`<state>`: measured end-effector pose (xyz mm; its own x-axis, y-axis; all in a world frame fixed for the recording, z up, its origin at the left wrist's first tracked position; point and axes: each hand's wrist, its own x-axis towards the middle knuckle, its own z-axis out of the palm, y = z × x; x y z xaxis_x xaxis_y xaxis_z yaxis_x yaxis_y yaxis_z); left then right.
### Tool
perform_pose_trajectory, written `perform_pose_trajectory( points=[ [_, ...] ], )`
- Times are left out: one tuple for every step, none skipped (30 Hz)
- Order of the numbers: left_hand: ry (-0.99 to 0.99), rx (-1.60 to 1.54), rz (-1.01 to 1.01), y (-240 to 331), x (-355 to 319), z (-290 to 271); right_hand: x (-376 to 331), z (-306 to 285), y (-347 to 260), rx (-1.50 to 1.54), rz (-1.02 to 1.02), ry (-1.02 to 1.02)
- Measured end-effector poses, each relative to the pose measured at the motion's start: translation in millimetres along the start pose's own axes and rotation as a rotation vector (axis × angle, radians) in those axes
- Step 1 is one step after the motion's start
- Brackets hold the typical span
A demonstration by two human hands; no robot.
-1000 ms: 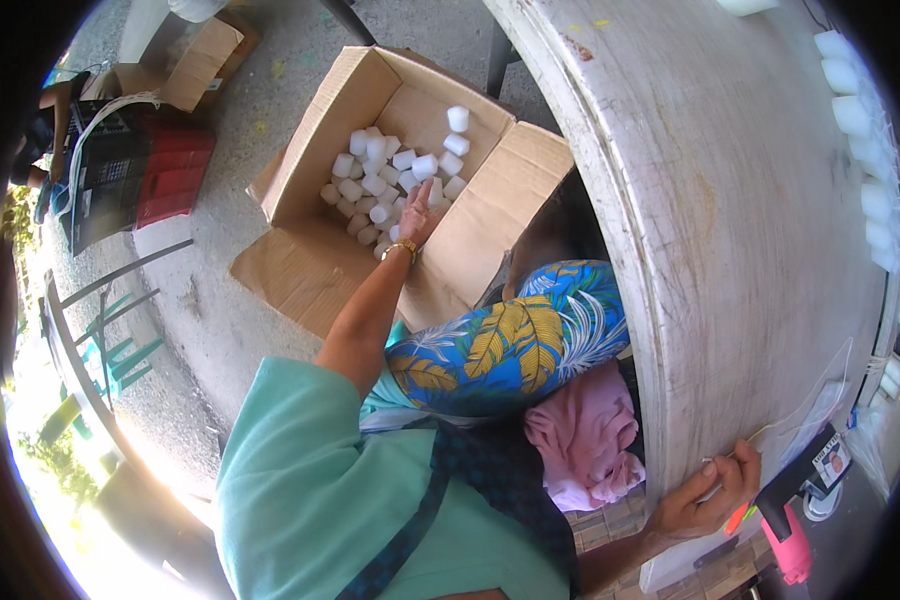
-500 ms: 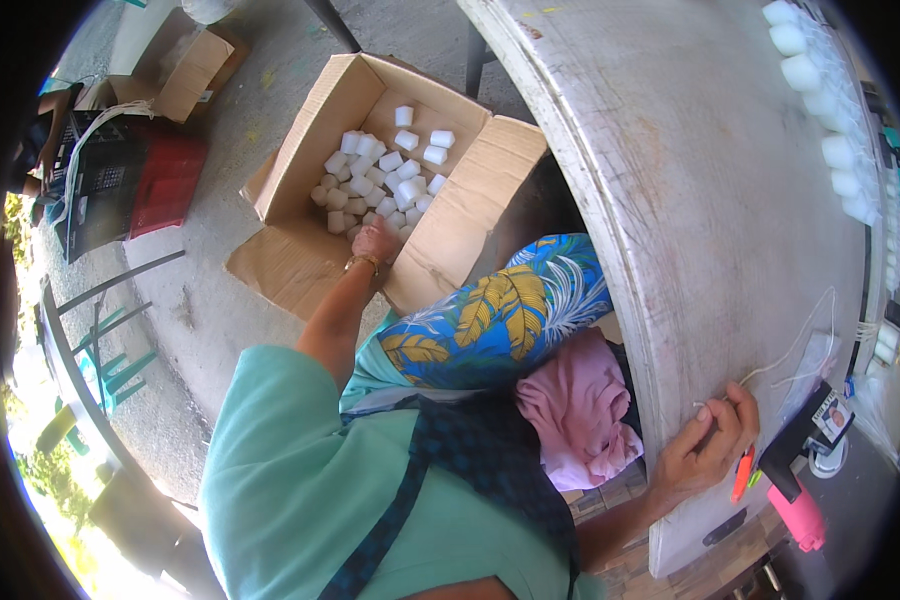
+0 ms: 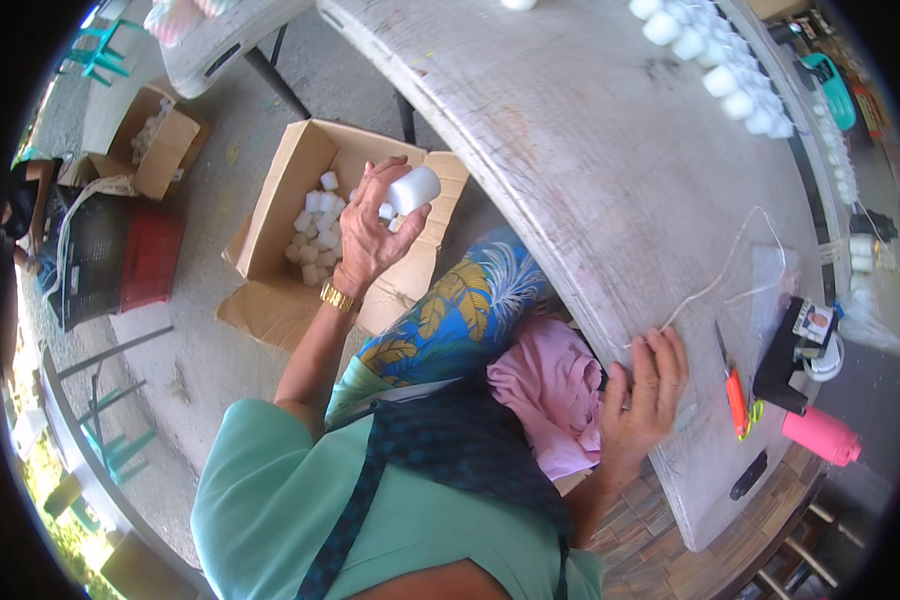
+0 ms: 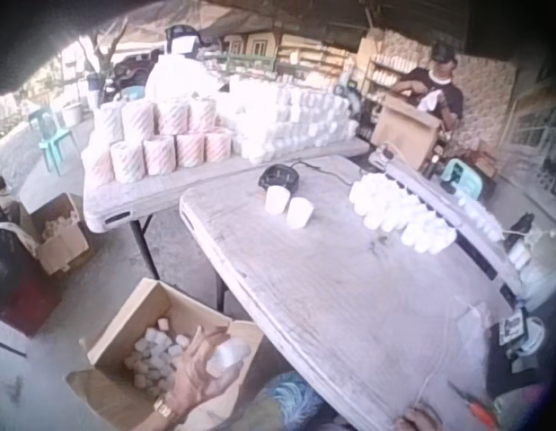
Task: The person repeatedly picks up small white cylindrical candles from a cardboard box, inserts a wick into the center of each candle, and wipes the candle with a pink cloth. The finished candles are placed on a nearby table.
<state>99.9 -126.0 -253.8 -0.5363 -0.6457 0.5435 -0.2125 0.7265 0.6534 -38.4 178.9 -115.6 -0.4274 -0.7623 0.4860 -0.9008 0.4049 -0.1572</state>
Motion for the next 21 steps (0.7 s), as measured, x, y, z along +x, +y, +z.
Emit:
perform_pose_trajectory(
  points=[
    [0.004, -0.098, 0.005, 23, 11, -4, -7, 2, 0, 0.009, 0.002, 0.035],
    [0.005, -0.199, 0.002, 45, 18, -6, -13, 4, -1, 0.015, 0.002, 0.064],
    [0.007, -0.292, -0.004, 62, 24, -11, -18, 6, -3, 0.021, 0.005, 0.102],
    [0.007, -0.312, 0.04, 75, 27, -13, -19, 5, -6, 0.018, 0.004, 0.118],
    [0.006, -0.332, 0.085, 86, 31, -14, -17, 6, -8, 0.014, 0.004, 0.134],
    [0.007, -0.354, 0.129, 99, 33, -15, -15, 6, -10, 0.009, 0.003, 0.149],
    [0.021, -0.4, 0.156, 113, 36, -16, -7, 2, -16, -0.049, -0.022, 0.188],
    [0.008, -0.44, 0.189, 125, 37, -16, -4, -2, -17, 0.02, -0.015, 0.231],
    [-0.009, -0.477, 0.223, 136, 39, -15, -4, -6, -16, 0.092, -0.006, 0.276],
    [-0.03, -0.511, 0.253, 145, 39, -15, -4, -9, -18, 0.168, 0.004, 0.32],
    [-0.028, -0.552, 0.292, 155, 40, -13, 0, -15, -24, 0.227, 0.035, 0.34],
    [-0.07, -0.55, 0.308, 163, 40, -12, 5, -25, -32, 0.286, 0.071, 0.36],
    [-0.112, -0.553, 0.327, 170, 40, -12, 9, -33, -39, 0.339, 0.108, 0.385],
    [-0.154, -0.555, 0.347, 176, 40, -12, 14, -39, -44, 0.334, 0.09, 0.405],
    [-0.178, -0.563, 0.347, 182, 40, -14, 21, -44, -47, 0.333, 0.069, 0.421],
    [-0.203, -0.571, 0.344, 188, 38, -16, 25, -48, -50, 0.33, 0.049, 0.435],
    [-0.226, -0.578, 0.341, 193, 37, -17, 26, -51, -53, 0.338, 0.049, 0.435],
    [-0.224, -0.563, 0.367, 197, 37, -18, 28, -52, -54, 0.355, 0.042, 0.434],
    [-0.219, -0.548, 0.392, 201, 37, -19, 29, -53, -54, 0.372, 0.033, 0.432],
    [-0.213, -0.532, 0.416, 204, 37, -19, 30, -52, -52, 0.346, 0.014, 0.439],
    [-0.218, -0.54, 0.406, 207, 36, -19, 30, -51, -50, 0.325, -0.009, 0.441]
  ],
)
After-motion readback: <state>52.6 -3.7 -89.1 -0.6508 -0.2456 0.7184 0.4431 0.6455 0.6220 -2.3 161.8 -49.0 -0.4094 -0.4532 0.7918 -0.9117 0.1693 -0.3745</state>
